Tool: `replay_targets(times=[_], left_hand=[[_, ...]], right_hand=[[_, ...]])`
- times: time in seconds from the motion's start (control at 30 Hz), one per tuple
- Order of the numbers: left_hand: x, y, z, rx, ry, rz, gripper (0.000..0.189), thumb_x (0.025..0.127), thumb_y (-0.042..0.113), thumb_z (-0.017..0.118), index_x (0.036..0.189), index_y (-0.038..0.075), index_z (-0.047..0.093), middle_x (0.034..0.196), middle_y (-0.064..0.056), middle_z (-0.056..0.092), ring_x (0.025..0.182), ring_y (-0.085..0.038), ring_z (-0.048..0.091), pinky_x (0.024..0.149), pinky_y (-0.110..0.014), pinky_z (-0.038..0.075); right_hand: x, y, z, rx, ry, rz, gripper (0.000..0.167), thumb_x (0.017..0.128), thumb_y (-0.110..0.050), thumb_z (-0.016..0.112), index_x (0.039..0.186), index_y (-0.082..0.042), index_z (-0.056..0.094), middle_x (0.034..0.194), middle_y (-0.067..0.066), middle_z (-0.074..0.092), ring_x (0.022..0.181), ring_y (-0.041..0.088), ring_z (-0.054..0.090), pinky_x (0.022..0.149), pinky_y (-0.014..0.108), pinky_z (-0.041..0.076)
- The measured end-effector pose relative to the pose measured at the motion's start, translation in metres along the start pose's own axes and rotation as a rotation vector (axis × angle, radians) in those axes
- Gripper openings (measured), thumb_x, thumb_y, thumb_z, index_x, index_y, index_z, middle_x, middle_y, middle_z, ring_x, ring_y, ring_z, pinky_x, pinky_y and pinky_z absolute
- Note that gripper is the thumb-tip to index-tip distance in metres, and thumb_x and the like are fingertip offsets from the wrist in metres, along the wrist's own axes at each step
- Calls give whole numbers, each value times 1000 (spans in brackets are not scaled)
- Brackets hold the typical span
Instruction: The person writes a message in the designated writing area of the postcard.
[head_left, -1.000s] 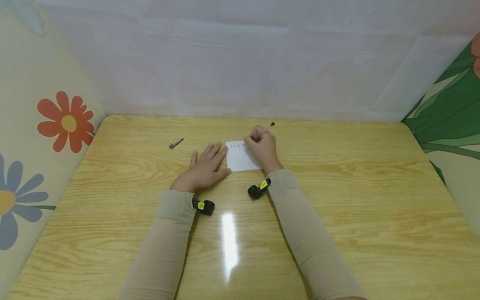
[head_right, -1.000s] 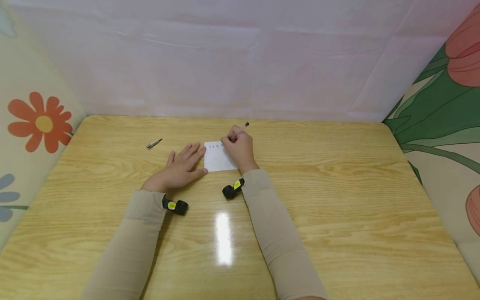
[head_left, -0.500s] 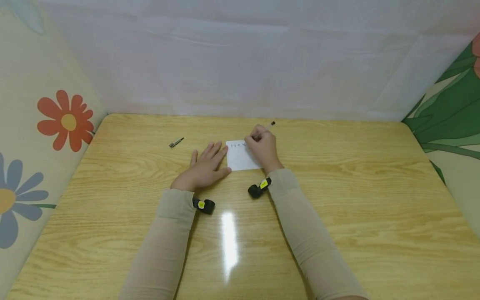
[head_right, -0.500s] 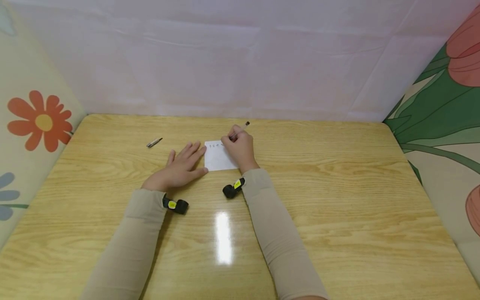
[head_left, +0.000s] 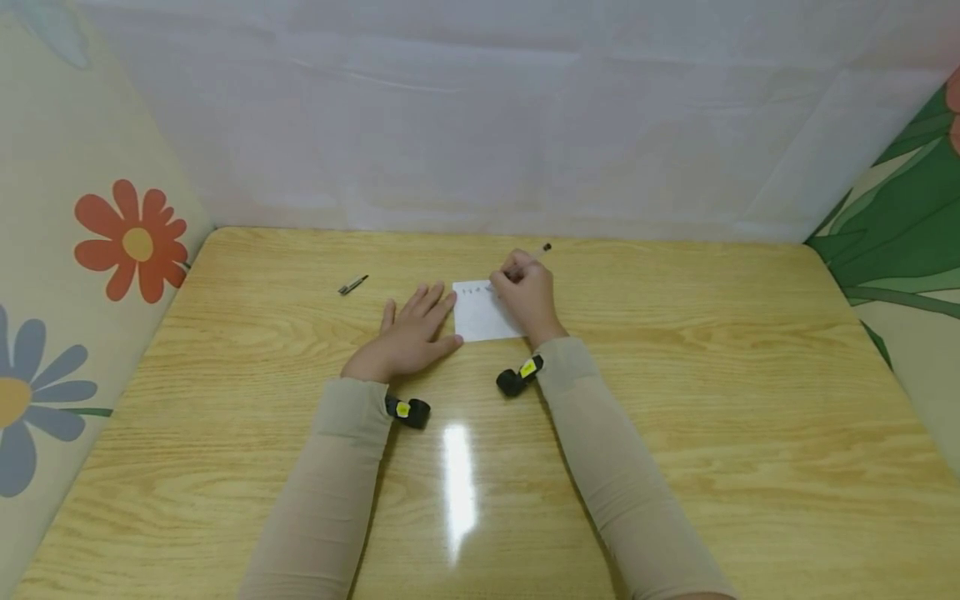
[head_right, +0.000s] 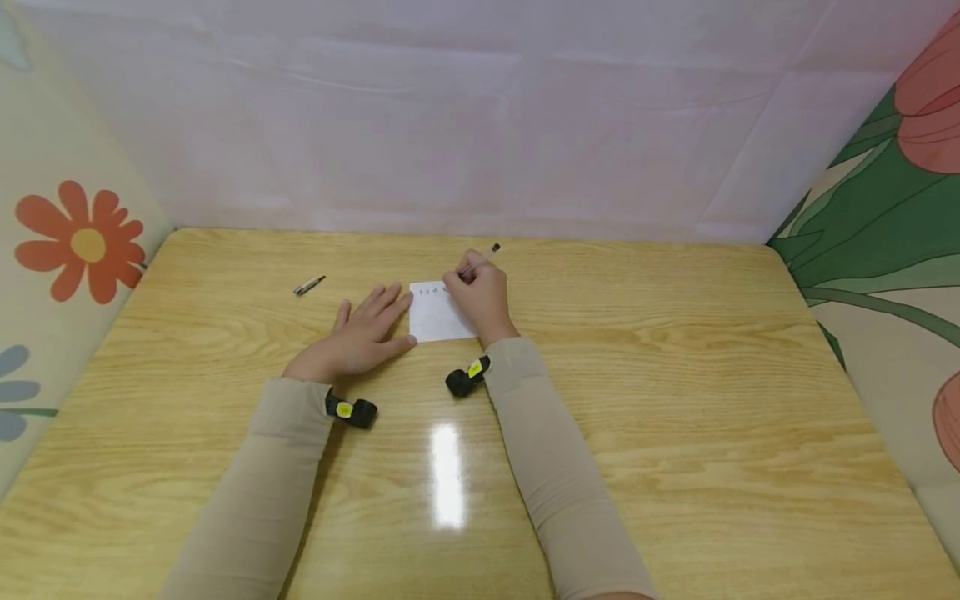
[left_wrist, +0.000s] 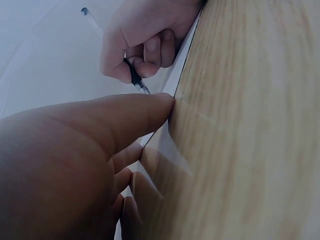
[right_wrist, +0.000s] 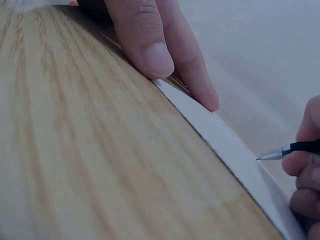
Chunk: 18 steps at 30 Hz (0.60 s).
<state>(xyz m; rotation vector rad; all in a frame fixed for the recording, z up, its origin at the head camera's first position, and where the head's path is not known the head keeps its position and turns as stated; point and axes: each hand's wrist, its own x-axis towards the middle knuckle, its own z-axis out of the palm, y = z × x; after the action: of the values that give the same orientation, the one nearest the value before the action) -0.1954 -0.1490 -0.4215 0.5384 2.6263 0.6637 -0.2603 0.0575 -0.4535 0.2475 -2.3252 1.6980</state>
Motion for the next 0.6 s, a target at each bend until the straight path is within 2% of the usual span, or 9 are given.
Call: replay_targets(times=[0.6], left_hand=[[1, 0, 0, 1, 4, 0, 76, 107, 41, 47, 164, 10, 8, 170, -13, -6, 155, -33, -14, 116, -63, -18]], right_hand=[[1, 1, 1, -6, 0, 1, 19, 85, -2, 64, 70, -6, 54, 70, 2, 50, 67, 12, 47, 60, 24, 39]])
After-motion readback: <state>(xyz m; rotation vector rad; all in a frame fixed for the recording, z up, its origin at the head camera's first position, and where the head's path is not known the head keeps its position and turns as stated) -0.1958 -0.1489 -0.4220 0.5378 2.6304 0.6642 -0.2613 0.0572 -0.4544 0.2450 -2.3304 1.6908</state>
